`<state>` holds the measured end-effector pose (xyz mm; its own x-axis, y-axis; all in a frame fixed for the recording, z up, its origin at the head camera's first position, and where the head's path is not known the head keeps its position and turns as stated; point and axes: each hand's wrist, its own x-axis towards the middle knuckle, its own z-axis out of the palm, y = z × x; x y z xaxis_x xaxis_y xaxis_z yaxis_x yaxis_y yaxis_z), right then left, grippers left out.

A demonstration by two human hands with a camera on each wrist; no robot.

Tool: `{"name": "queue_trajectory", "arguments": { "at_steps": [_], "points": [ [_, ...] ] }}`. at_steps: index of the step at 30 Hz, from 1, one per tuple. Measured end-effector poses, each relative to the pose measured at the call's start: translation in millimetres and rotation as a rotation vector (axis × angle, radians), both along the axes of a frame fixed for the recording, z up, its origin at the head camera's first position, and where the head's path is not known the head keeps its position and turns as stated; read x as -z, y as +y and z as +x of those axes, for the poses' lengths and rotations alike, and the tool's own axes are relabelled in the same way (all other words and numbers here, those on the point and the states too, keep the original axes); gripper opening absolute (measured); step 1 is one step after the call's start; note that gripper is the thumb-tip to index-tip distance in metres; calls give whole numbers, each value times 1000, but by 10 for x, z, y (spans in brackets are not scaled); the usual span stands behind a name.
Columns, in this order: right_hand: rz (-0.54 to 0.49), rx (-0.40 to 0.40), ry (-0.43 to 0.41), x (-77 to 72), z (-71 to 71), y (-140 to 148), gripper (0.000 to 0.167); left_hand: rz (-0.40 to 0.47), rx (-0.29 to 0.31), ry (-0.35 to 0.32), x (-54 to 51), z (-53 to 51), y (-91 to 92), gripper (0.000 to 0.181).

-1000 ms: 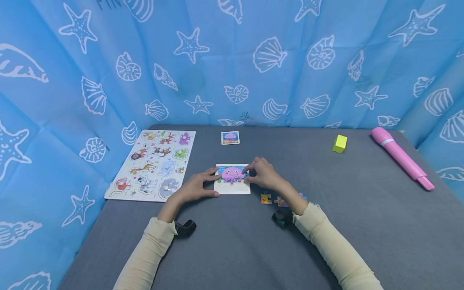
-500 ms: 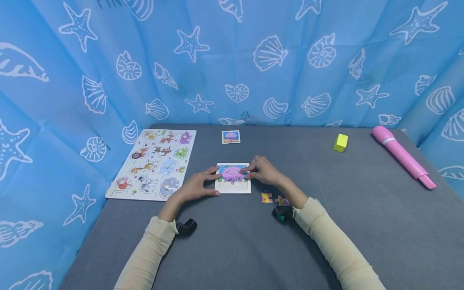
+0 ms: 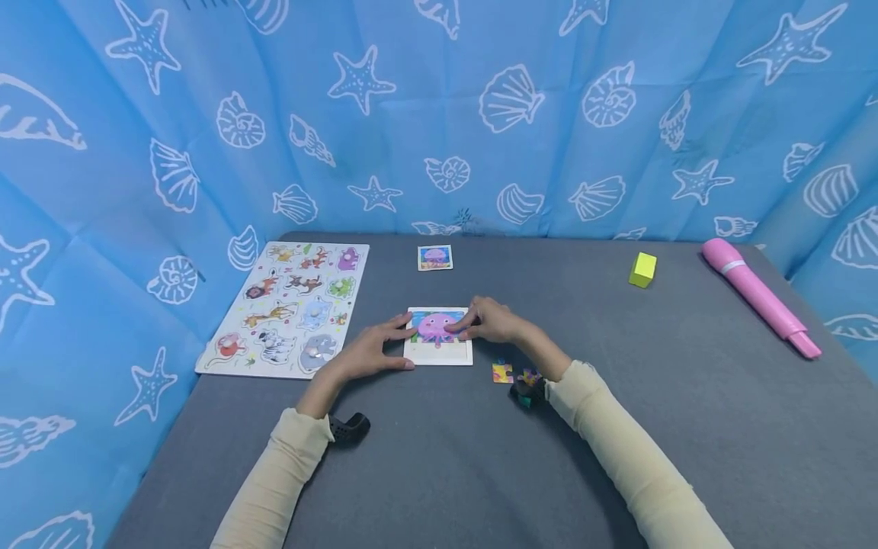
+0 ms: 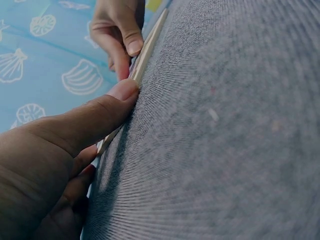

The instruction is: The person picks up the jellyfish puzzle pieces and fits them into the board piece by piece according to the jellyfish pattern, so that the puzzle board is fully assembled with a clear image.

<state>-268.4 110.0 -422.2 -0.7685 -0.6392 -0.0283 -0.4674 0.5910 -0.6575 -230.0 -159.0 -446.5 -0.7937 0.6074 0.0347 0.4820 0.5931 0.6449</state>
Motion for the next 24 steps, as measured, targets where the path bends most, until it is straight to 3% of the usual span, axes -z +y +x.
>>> {"name": "queue_trajectory", "arguments": {
  "at_steps": [5, 12, 19, 24],
  "points": [
    [-6, 4, -43, -40, -48, -4, 25, 7, 8, 20, -39, -23, 7, 66],
    [-17, 39, 0, -102, 0, -61, 24, -8, 2, 51, -58, -41, -7, 66],
    [-35, 92, -18, -97, 182, 142, 34, -14, 19, 55, -7, -21, 0, 67],
    [43, 147, -26, -89, 415, 450, 50, -28, 10, 44, 26, 2, -14, 67]
  ]
}}
